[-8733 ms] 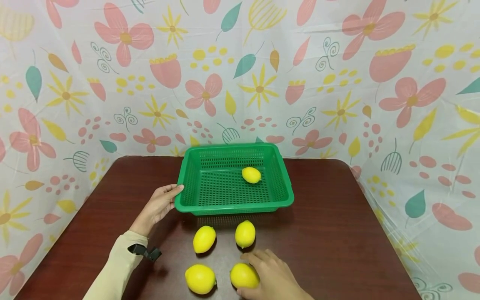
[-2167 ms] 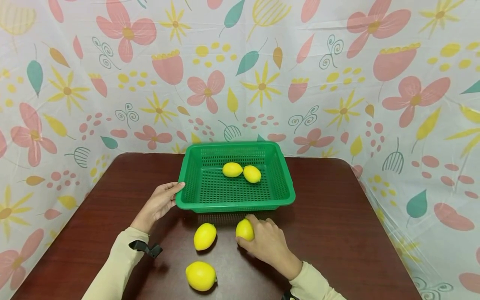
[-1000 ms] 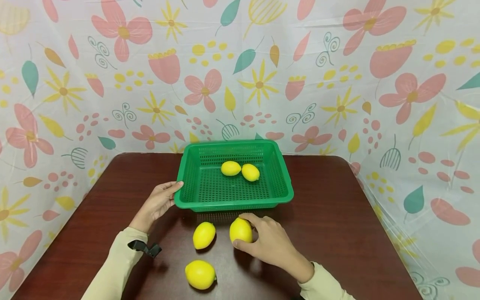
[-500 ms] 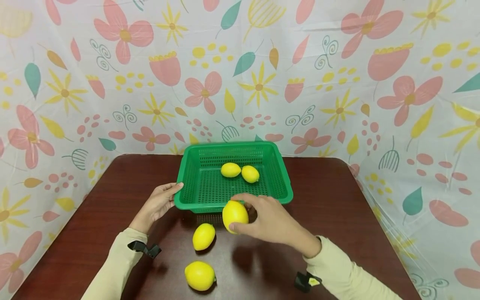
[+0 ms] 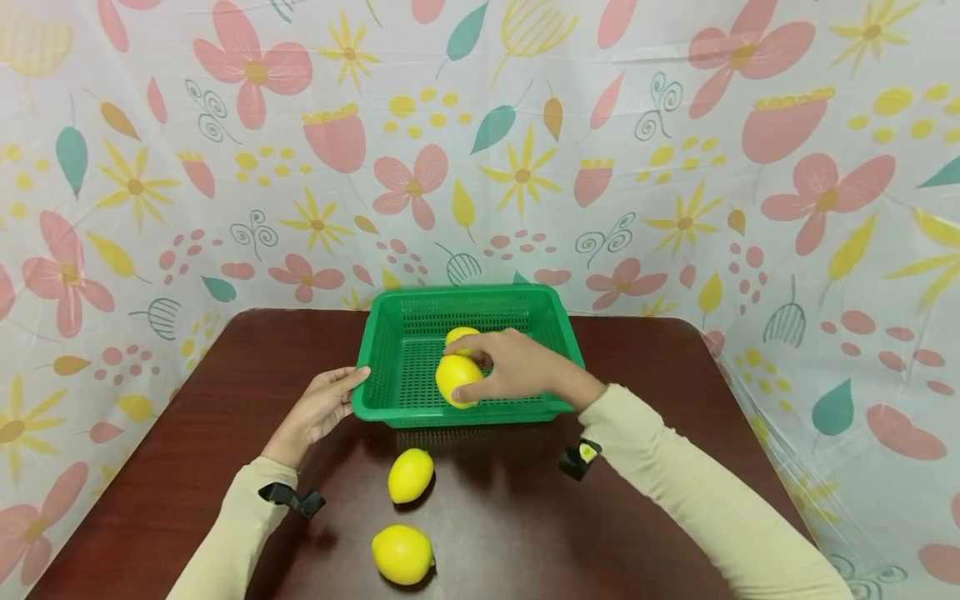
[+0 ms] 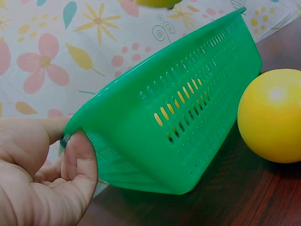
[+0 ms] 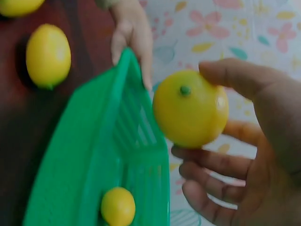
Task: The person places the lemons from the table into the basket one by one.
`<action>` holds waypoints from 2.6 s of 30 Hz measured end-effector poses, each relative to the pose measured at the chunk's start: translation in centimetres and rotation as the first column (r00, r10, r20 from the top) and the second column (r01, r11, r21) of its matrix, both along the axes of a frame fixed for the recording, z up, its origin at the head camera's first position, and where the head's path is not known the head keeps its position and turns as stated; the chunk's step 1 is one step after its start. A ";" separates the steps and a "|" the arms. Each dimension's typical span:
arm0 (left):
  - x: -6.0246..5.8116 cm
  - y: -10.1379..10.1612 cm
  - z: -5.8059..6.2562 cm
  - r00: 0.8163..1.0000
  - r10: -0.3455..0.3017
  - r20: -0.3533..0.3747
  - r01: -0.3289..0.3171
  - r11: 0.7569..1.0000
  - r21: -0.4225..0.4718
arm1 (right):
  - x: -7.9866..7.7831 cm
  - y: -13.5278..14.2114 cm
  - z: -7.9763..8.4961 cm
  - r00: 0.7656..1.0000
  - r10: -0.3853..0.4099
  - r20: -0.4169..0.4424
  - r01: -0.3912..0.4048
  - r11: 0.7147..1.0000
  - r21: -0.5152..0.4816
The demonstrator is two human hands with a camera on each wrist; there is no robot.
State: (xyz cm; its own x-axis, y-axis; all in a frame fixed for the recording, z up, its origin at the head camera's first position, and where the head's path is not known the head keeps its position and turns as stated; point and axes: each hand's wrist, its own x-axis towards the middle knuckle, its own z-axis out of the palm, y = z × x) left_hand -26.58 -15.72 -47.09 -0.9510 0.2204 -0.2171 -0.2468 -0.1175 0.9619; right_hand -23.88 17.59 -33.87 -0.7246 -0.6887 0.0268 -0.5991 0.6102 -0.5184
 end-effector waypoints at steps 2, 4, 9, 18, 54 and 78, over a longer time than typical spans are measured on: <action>0.1 0.0 0.0 1.000 -0.003 -0.001 0.003 1.000 -0.002 | -1.5 -0.3 0.0 1.000 0.025 0.013 -0.026 0.999 0.024; 0.1 -0.1 0.0 1.000 -0.003 -0.001 0.003 1.000 -0.009 | -2.9 -0.7 -0.3 0.999 0.046 0.017 -0.046 0.998 0.046; 0.2 -0.1 -0.1 1.000 0.007 0.004 -0.007 1.000 -0.022 | -6.1 -1.9 -1.1 0.997 0.066 0.028 -0.068 0.994 0.084; -0.1 0.0 -0.4 1.000 0.010 0.011 -0.010 1.000 -0.015 | -10.9 -4.2 -3.0 0.996 0.049 0.069 -0.060 0.984 0.169; -0.3 0.4 -0.4 1.000 0.002 -0.001 -0.002 1.000 -0.015 | -15.2 -9.1 -8.7 0.989 -0.150 0.003 0.138 0.920 0.368; -0.5 0.1 -0.3 1.000 0.015 -0.002 -0.015 1.000 -0.011 | -11.6 -7.4 -4.2 0.979 -0.190 -0.067 0.198 0.972 0.129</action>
State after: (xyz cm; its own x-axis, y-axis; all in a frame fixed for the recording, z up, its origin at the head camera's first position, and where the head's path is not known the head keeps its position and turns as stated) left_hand -27.04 -15.62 -47.38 -0.9544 0.2039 -0.2181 -0.2437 -0.1101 0.9636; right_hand -35.52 10.22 -38.07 -0.8446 -0.5351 -0.0140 -0.4873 0.7794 -0.3937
